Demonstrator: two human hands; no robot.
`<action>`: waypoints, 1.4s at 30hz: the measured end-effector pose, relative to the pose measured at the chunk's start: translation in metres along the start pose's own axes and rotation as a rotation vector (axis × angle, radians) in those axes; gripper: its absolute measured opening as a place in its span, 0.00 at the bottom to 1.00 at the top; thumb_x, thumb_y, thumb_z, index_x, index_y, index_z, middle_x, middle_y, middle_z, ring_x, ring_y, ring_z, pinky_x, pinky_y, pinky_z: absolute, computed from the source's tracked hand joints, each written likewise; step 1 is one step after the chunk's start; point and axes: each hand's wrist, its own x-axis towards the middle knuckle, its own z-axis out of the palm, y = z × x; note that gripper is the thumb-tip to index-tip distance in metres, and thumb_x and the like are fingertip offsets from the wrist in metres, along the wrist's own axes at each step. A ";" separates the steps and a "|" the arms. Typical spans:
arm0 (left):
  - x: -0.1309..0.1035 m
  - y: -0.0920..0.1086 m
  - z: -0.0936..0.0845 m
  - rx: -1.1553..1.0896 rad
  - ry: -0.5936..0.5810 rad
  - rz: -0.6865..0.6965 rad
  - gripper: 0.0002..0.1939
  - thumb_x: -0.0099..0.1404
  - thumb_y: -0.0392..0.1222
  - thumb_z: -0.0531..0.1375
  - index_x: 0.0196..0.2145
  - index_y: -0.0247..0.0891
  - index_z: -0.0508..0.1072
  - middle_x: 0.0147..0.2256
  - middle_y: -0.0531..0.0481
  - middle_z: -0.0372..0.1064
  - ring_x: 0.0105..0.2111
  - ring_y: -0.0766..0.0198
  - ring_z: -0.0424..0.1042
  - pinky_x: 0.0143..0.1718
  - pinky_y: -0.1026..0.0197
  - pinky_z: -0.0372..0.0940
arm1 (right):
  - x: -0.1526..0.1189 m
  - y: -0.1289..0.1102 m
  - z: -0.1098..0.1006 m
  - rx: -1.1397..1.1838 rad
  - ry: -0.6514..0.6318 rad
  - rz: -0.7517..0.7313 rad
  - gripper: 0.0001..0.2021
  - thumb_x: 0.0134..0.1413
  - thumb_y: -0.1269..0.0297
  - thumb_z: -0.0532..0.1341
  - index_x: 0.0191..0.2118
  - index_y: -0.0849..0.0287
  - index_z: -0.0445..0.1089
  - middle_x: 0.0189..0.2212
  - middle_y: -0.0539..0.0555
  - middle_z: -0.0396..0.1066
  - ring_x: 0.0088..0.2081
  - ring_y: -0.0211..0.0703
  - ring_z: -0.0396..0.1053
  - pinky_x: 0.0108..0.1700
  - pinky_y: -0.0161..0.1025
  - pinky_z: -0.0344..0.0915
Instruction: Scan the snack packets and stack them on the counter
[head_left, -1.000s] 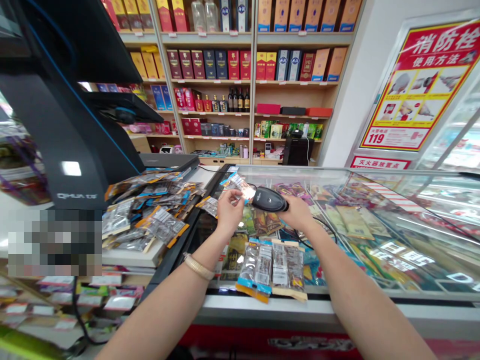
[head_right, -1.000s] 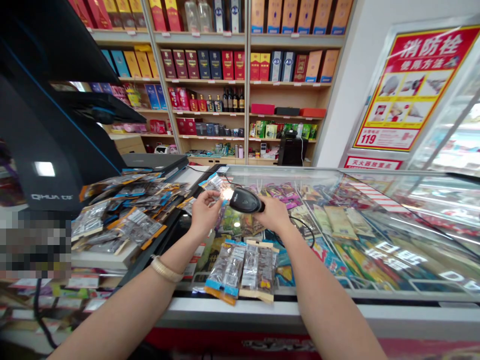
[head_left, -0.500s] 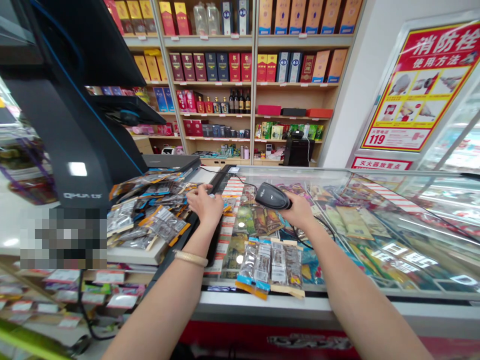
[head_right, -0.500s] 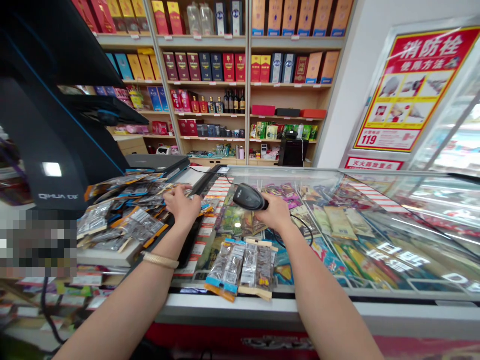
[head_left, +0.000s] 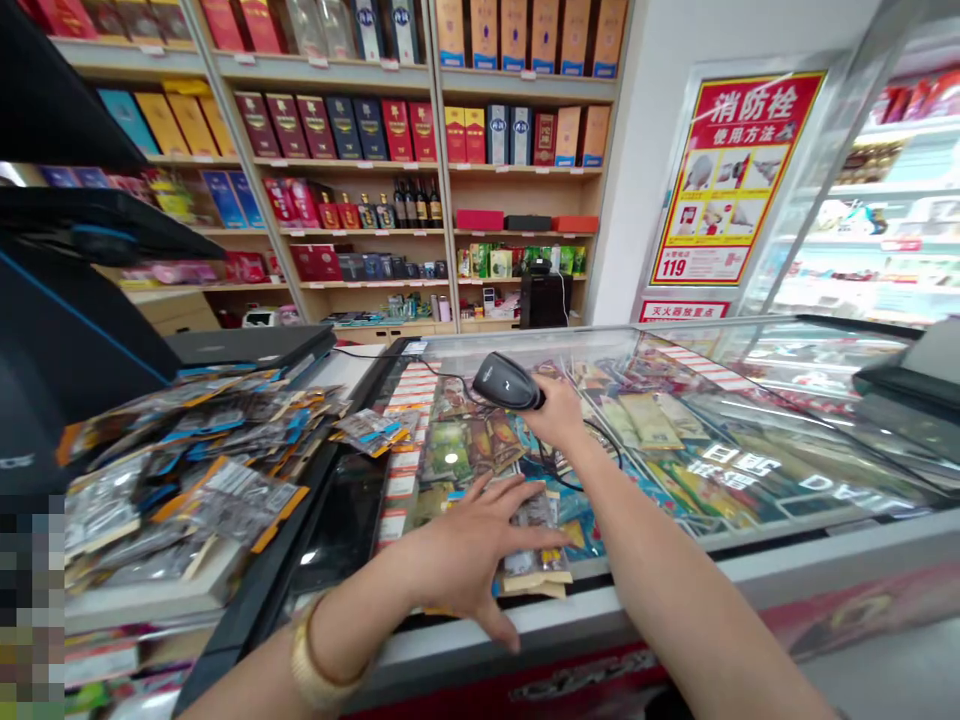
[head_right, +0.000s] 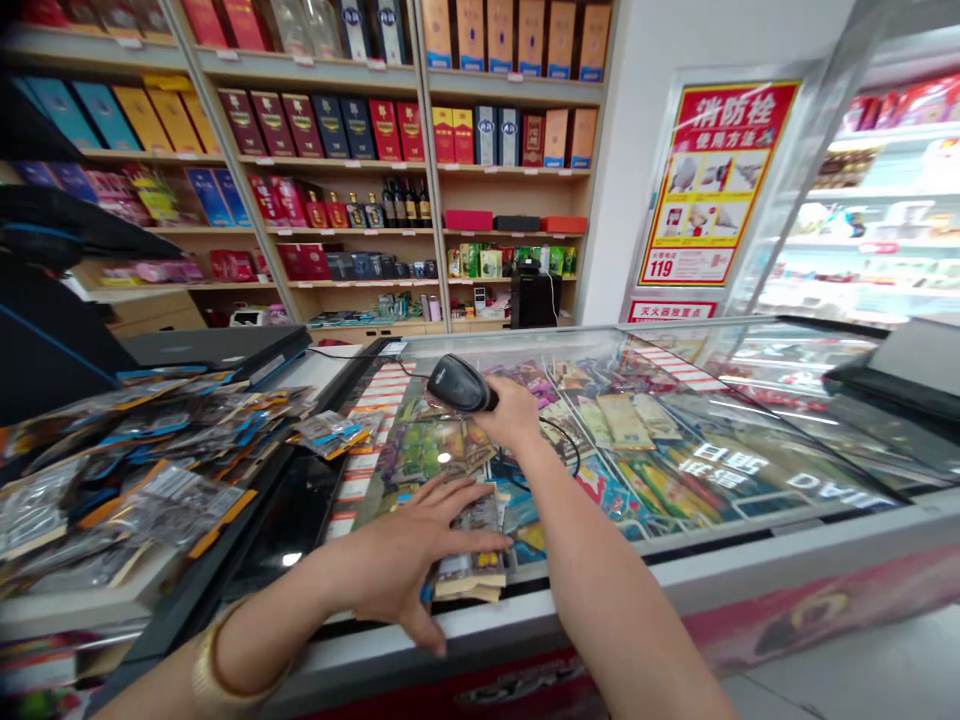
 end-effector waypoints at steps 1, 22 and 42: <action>0.002 -0.002 0.003 0.035 0.011 -0.013 0.43 0.45 0.56 0.70 0.59 0.61 0.63 0.67 0.49 0.45 0.65 0.39 0.46 0.62 0.36 0.41 | 0.000 0.000 0.000 -0.004 -0.003 0.002 0.12 0.44 0.61 0.62 0.38 0.55 0.75 0.36 0.55 0.77 0.40 0.50 0.74 0.40 0.38 0.66; -0.011 -0.078 -0.033 -0.215 0.347 -0.654 0.37 0.33 0.57 0.71 0.42 0.37 0.77 0.32 0.48 0.74 0.33 0.54 0.73 0.33 0.60 0.64 | -0.002 0.001 0.003 -0.028 -0.010 0.009 0.13 0.44 0.59 0.63 0.38 0.55 0.75 0.36 0.55 0.77 0.40 0.51 0.74 0.37 0.38 0.65; -0.013 -0.096 -0.047 -0.808 1.325 -0.660 0.14 0.53 0.49 0.60 0.26 0.39 0.60 0.19 0.60 0.60 0.15 0.73 0.56 0.14 0.71 0.50 | -0.003 -0.006 0.001 0.016 -0.338 -0.051 0.14 0.44 0.62 0.64 0.40 0.51 0.76 0.33 0.50 0.78 0.38 0.48 0.75 0.35 0.34 0.64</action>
